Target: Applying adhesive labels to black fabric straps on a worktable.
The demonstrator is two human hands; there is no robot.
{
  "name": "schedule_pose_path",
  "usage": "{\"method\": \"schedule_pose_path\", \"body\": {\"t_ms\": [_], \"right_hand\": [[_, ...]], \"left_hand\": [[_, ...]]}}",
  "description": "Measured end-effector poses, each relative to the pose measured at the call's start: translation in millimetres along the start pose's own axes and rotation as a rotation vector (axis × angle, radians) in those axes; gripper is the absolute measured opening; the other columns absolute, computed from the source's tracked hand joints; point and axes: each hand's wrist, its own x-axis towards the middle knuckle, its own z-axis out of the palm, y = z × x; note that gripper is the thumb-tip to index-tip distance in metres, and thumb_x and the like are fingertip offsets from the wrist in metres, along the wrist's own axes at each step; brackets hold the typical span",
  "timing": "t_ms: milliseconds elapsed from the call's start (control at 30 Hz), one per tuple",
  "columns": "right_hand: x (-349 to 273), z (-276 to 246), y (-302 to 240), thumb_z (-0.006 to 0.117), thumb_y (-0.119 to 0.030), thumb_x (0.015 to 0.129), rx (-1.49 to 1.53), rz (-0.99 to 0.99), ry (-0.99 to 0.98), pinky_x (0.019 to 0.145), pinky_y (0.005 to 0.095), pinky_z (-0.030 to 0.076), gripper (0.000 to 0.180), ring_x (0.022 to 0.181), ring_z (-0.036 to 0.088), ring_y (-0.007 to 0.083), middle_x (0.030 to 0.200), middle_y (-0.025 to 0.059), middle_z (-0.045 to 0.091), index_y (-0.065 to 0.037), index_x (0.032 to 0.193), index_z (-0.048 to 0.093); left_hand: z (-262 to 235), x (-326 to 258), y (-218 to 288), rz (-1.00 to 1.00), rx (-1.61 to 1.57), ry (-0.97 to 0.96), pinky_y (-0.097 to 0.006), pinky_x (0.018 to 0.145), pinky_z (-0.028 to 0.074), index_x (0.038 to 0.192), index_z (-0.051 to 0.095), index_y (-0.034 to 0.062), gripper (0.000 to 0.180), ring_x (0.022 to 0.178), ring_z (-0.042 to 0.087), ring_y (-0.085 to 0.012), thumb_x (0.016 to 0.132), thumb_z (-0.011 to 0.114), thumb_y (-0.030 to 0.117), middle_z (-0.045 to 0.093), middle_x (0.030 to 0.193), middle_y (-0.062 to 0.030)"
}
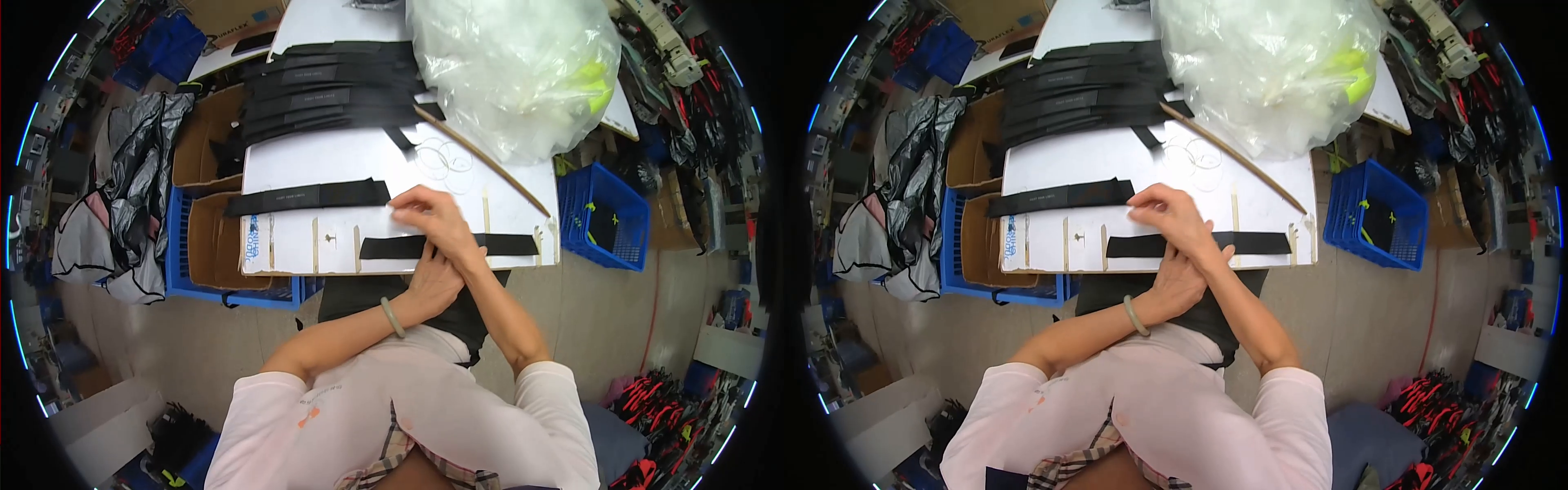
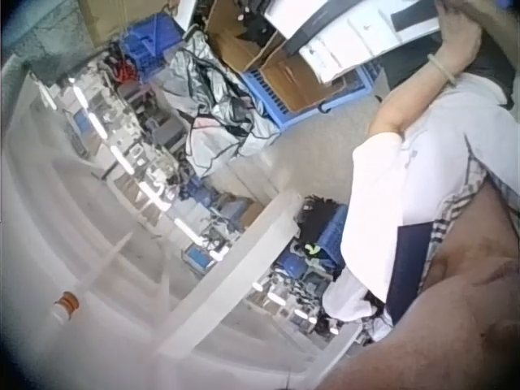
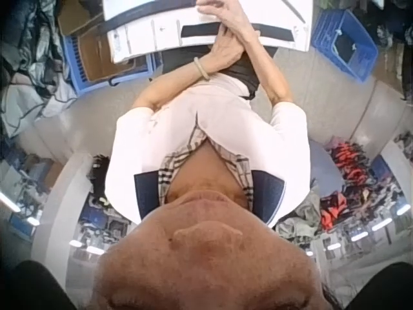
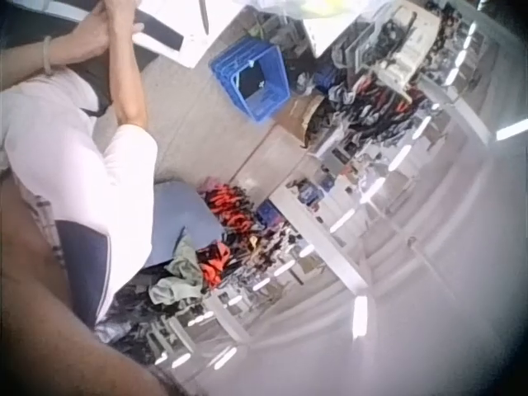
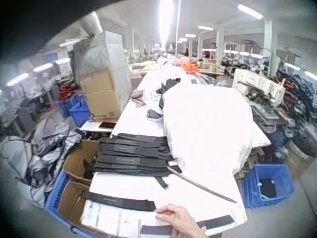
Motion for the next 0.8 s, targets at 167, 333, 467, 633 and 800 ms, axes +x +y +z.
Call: {"method": "schedule_pose_path", "body": {"t_ms": [167,333,467,633,800], "right_hand": [[22,-47,-18,0.068,-0.011,0.082,-0.034,-0.090,0.238,0.072,0.0245,0.047,0.015,0.077,0.060,0.0099,0.087,0.0032,0.068,0.000,0.093,0.070],[80,-43,-24,0.069,-0.011,0.081,-0.420,-0.319,0.247,0.068,0.0250,0.047,0.016,0.073,0.061,0.0126,0.084,0.0048,0.067,-0.002,0.095,0.070],[153,11,-20,0.071,-0.016,0.076,-0.758,-0.715,0.274,0.076,0.0371,0.047,0.021,0.093,0.060,0.0265,0.098,0.0061,0.067,-0.007,0.095,0.071],[194,39,-1,0.076,-0.019,0.070,-1.024,-0.592,0.230,0.081,0.0390,0.042,0.033,0.098,0.057,0.0259,0.102,0.0042,0.064,-0.013,0.102,0.072],[202,39,-14,0.077,-0.018,0.068,-0.929,-0.436,0.147,0.082,0.0404,0.043,0.031,0.100,0.055,0.0275,0.099,0.0051,0.062,-0.012,0.097,0.071]], "left_hand": [[-23,-12,-17,0.132,-0.180,0.000,-0.034,0.073,0.042,0.117,0.060,0.0086,0.041,0.079,0.049,-0.0247,0.076,0.055,0.009,0.047,0.086,-0.0093],[-125,-26,-77,0.048,0.035,-0.044,-0.038,0.079,0.045,0.121,0.059,0.0097,0.047,0.085,0.055,-0.0260,0.074,0.058,0.009,0.052,0.090,-0.0105],[-148,-41,-169,0.024,0.467,0.026,-0.041,0.091,0.042,0.127,0.054,0.0150,0.045,0.105,0.052,-0.0282,0.083,0.059,0.020,0.054,0.106,-0.0120],[-121,-62,-201,-0.042,0.292,-0.084,-0.039,0.092,0.041,0.131,0.055,0.0209,0.050,0.103,0.050,-0.0256,0.085,0.061,0.039,0.053,0.107,-0.0092],[-131,-60,-215,0.031,0.259,-0.119,-0.036,0.083,0.042,0.131,0.055,0.0229,0.048,0.090,0.049,-0.0218,0.088,0.058,0.043,0.051,0.097,-0.0070]]}}
